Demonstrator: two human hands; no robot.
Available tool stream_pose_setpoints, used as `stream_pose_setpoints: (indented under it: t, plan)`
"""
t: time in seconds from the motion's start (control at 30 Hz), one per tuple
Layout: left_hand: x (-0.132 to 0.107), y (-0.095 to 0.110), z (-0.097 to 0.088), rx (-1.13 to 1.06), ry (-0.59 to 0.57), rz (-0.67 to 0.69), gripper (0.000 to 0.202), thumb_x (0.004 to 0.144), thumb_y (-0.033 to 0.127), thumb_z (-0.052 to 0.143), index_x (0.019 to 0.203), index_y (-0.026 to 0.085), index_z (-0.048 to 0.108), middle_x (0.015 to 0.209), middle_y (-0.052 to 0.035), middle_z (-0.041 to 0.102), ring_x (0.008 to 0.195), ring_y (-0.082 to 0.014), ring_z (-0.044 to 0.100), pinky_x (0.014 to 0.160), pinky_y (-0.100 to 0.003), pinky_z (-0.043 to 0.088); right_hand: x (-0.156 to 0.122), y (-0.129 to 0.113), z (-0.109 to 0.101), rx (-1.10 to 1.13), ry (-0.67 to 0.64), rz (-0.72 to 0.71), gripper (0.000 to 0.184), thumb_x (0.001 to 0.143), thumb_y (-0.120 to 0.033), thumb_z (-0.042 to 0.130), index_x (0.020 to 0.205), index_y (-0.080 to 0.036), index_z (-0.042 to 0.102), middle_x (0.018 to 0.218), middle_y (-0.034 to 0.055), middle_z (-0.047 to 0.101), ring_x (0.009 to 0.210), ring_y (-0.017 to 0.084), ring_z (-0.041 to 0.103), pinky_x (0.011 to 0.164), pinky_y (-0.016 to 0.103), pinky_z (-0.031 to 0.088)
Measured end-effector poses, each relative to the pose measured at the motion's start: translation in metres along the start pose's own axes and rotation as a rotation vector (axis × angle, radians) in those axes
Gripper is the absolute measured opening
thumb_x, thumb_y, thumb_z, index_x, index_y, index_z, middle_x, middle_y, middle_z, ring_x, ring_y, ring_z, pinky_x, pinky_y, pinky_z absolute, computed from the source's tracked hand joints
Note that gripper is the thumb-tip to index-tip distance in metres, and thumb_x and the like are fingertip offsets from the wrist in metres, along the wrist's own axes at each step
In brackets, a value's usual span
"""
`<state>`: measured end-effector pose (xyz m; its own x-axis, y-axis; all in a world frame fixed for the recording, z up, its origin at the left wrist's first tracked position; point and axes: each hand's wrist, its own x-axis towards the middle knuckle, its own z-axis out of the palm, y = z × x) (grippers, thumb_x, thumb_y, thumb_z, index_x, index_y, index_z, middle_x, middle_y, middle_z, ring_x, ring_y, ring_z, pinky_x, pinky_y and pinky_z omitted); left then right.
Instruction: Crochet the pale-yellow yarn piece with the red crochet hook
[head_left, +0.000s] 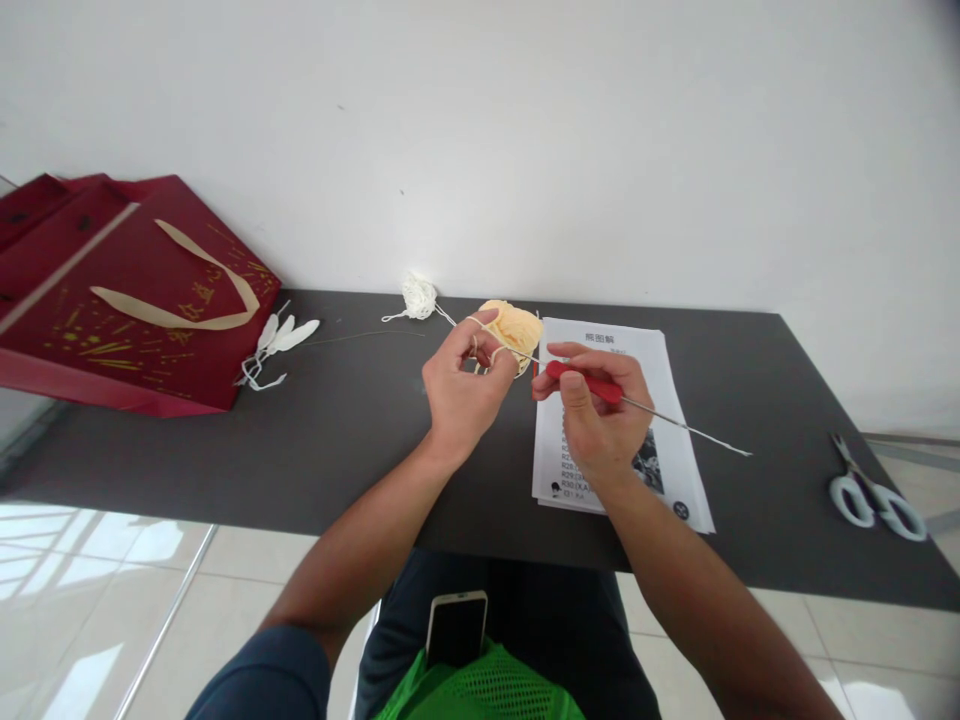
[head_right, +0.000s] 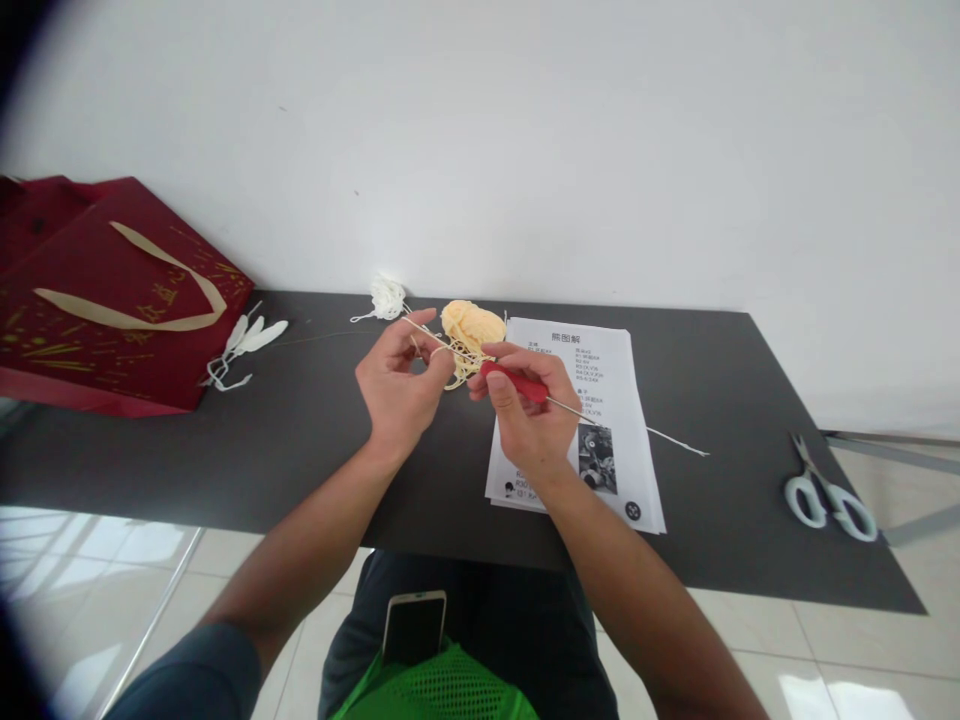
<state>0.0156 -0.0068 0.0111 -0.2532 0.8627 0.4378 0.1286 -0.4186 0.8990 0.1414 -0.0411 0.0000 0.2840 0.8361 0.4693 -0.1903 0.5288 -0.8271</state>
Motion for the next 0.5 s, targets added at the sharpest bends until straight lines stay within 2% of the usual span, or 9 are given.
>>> stream_pose_setpoints:
  t: [0.17,0.27,0.5]
  plan:
    - [-0.001,-0.005,-0.001,0.098,-0.063,0.084,0.039,0.075,0.007,0.061,0.11,0.02,0.072,0.072,0.0064,0.06,0.065,-0.0077,0.054,0.072,-0.023,0.049,0.005,0.005,0.0,0.049,0.037,-0.012,0.014,0.09,-0.031,0.073,0.097,-0.025,0.062,0.096,0.0004,0.077,0.064,0.011,0.072,0.059,0.029,0.061]
    - [0.0,-0.011,-0.001,0.118,-0.115,0.12,0.041,0.073,0.006,0.06,0.109,0.021,0.073,0.07,0.0061,0.059,0.068,-0.0093,0.056,0.076,-0.025,0.05,0.013,0.006,-0.002,0.068,0.092,0.053,0.017,0.093,-0.039,0.068,0.093,-0.026,0.057,0.087,-0.0028,0.076,0.056,0.009,0.067,0.052,0.025,0.055]
    - [0.001,-0.019,0.0,-0.186,-0.296,0.041,0.047,0.073,0.003,0.063,0.113,0.025,0.074,0.074,0.0031,0.065,0.066,-0.01,0.056,0.071,-0.027,0.048,0.028,0.0,-0.007,0.15,0.112,0.226,0.027,0.092,-0.047,0.067,0.087,-0.025,0.052,0.077,-0.0056,0.07,0.049,0.005,0.055,0.044,0.018,0.04]
